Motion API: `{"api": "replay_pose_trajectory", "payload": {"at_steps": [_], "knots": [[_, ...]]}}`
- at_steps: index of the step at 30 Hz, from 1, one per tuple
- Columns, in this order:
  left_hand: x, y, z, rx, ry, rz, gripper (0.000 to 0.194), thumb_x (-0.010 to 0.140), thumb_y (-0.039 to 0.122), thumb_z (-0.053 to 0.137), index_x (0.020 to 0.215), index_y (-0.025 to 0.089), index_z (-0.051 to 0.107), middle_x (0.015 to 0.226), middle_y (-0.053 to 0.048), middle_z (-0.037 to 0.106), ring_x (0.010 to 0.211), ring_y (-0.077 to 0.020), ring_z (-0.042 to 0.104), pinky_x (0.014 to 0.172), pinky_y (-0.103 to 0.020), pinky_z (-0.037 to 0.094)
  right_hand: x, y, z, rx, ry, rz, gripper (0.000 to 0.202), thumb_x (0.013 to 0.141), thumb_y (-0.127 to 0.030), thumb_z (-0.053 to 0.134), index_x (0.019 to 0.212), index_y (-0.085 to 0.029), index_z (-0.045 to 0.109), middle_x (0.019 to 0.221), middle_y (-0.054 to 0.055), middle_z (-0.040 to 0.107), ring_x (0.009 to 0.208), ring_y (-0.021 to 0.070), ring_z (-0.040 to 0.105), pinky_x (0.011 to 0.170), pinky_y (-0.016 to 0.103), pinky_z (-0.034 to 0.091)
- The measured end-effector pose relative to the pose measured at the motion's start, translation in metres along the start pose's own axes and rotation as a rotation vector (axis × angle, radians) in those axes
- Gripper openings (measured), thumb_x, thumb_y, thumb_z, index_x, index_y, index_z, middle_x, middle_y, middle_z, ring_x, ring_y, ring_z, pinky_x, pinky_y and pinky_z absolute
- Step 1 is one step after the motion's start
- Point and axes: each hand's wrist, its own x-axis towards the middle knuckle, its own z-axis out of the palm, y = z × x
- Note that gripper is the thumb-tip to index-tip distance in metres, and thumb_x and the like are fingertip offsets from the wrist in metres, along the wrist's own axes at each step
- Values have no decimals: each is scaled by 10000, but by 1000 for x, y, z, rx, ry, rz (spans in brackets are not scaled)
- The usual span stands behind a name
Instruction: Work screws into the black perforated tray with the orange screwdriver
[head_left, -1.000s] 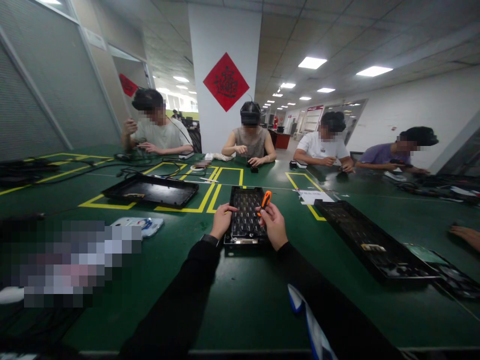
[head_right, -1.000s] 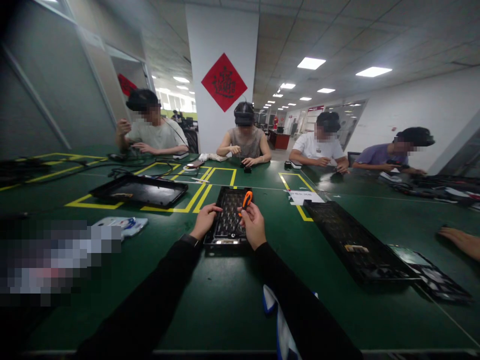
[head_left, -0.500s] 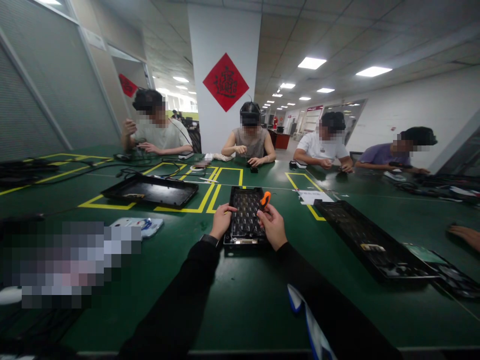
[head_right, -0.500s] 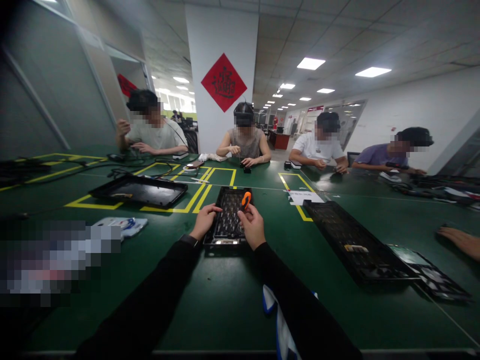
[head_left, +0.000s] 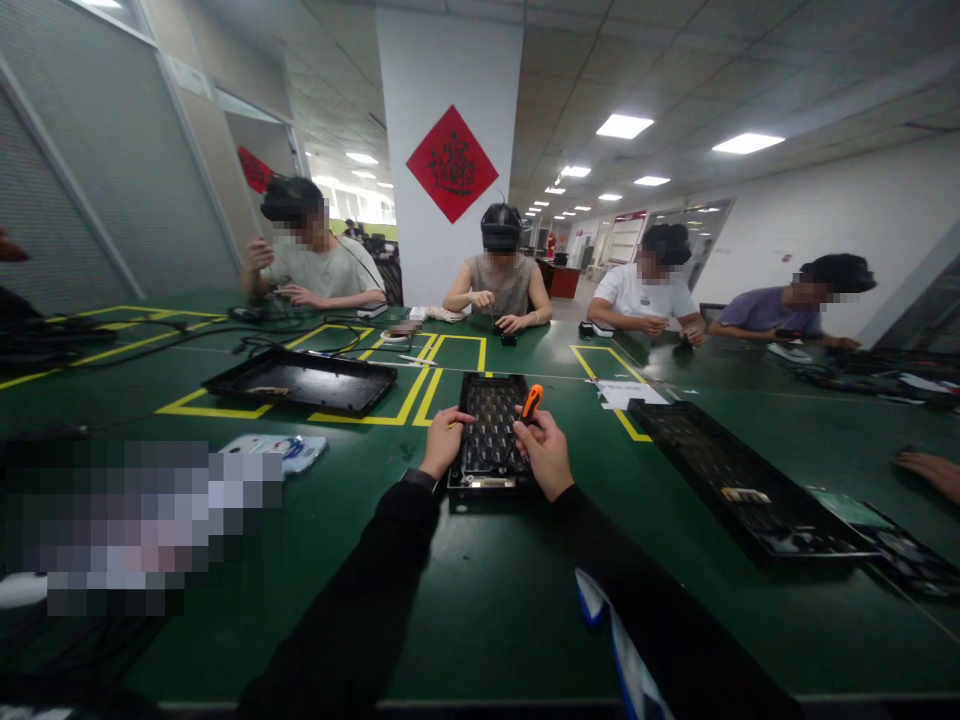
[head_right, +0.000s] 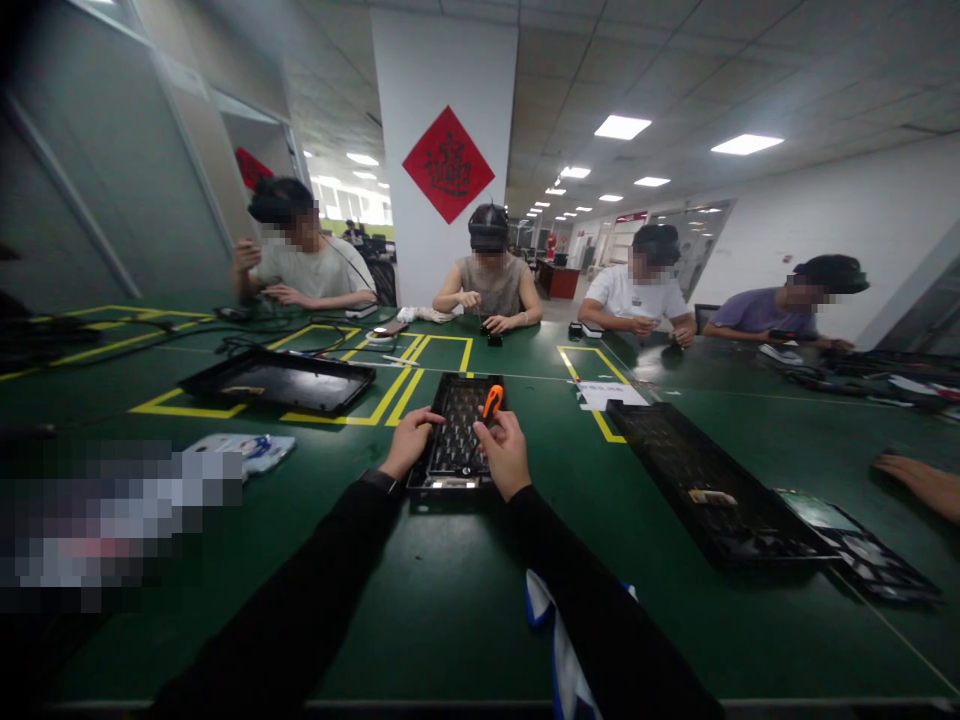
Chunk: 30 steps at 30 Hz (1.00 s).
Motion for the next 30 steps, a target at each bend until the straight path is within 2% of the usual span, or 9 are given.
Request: {"api": "replay_pose_trajectory", "payload": {"at_steps": [2,10,14,18,23,26,30], "knots": [[0,1,0,5,2,-3,298,669,101,423,783,183,685,1113,-50,569,1093,-191,478,987,-337,315,0,1,0,-7,6,2,369,721,-340,587,1057,-190,553,741,-6,541,482,52,449,415,174,361],[-2,4,-1,1,6,-3,290,664,106,426,769,183,684,1096,-47,577,1087,-191,481,991,-330,311,0,1,1,105,12,-5,433,766,-315,520,1179,-214,437,949,51,593,476,49,443,439,199,389],[-2,4,-1,-3,4,-3,291,668,107,424,771,186,684,1101,-46,573,1096,-192,475,987,-330,317,-2,-4,2,93,-7,-10,370,785,-342,498,1125,-200,477,954,49,588,474,44,439,440,197,385],[-1,3,0,-5,6,-13,291,662,101,427,766,186,686,1112,-42,570,1098,-194,475,991,-335,315,-3,-6,2,39,-14,8,390,778,-384,505,1110,-179,509,844,24,581,476,48,434,425,190,367],[0,2,0,2,6,-10,295,662,98,428,771,185,688,1106,-51,573,1093,-196,478,989,-340,317,-3,-5,2,-18,5,-11,379,743,-370,557,1074,-186,544,675,-22,500,484,60,439,409,177,345],[0,1,0,-2,2,4,297,659,98,427,776,181,687,1099,-54,578,1097,-196,474,987,-342,317,-2,-3,2,30,34,3,389,717,-344,589,1069,-193,524,718,-17,510,483,56,433,409,178,353],[0,1,0,-4,-3,-6,293,661,102,428,774,177,687,1108,-51,575,1096,-193,474,990,-344,311,-1,-2,3,91,62,-5,427,731,-319,575,1124,-198,463,877,29,561,514,59,455,431,183,375]]}}
